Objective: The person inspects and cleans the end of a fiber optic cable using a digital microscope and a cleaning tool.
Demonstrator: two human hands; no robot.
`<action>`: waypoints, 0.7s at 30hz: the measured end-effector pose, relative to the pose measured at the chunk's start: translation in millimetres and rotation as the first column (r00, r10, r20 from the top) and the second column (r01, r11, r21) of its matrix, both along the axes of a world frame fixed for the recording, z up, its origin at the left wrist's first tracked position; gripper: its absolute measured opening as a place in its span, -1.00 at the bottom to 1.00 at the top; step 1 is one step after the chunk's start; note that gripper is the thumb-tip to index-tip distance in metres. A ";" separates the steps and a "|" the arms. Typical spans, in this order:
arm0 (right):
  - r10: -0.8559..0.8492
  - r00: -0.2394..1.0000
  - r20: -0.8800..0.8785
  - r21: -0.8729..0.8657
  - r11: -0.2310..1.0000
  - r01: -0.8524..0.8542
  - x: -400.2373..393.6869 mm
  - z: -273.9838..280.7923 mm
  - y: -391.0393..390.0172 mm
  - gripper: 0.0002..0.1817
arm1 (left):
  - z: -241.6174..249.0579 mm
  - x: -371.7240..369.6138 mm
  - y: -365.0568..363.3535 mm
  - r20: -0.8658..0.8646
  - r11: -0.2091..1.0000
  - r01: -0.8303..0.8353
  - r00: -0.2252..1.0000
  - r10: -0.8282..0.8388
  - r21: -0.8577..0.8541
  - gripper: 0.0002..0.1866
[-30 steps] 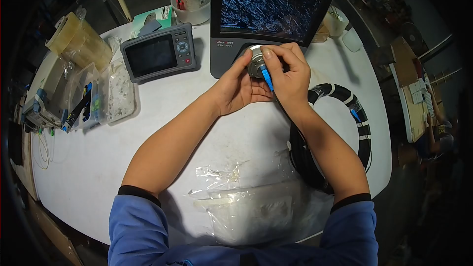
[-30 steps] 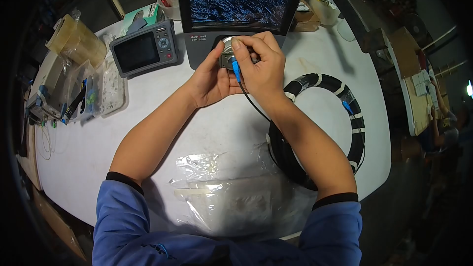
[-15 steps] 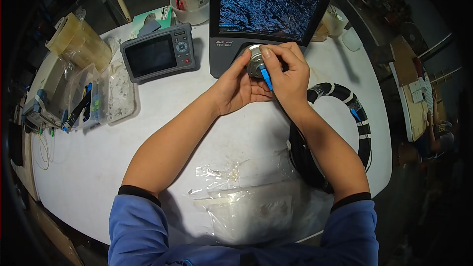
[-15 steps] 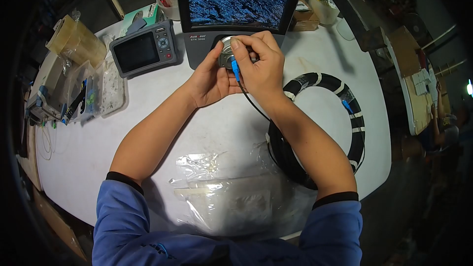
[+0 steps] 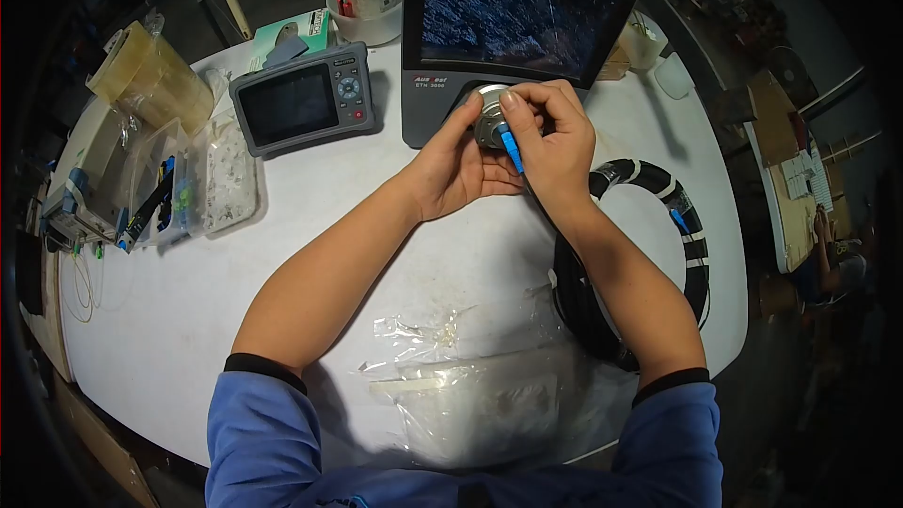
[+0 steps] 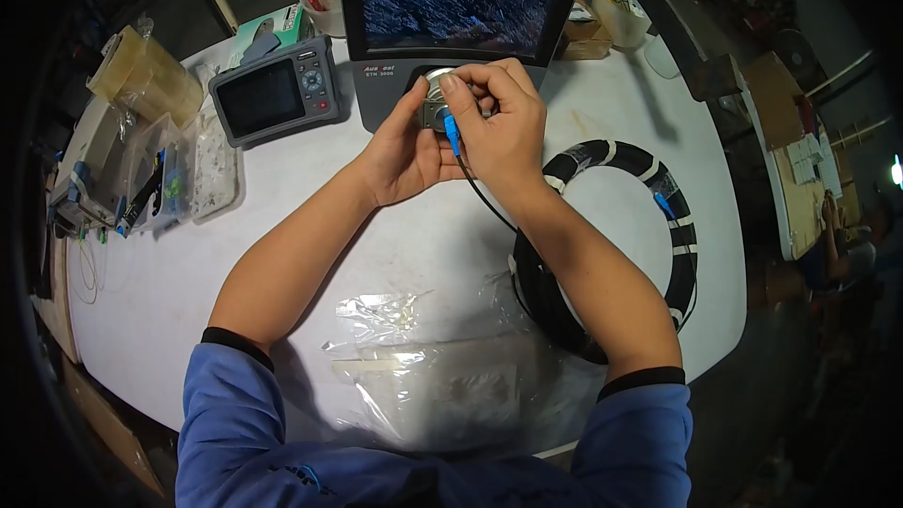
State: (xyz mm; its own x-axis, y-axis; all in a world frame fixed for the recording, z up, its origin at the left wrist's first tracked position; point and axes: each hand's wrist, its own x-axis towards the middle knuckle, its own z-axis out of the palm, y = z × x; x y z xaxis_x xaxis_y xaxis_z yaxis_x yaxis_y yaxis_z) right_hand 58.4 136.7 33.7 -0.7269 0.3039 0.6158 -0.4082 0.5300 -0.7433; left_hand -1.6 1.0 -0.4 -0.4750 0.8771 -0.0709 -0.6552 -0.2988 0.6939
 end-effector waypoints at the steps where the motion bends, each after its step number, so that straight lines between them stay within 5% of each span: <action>1: 0.004 1.000 -0.005 -0.002 1.000 -0.004 0.1 0.3 -0.2 -0.82 | 0.1 0.2 0.2 0.002 1.000 -0.005 1.000 0.005 0.003 -0.08; 21: 0.017 1.000 -0.022 0.003 1.000 -0.017 0.6 -0.5 0.7 -0.83 | 3.0 1.9 0.5 0.036 0.999 -0.035 0.999 0.035 0.006 -0.15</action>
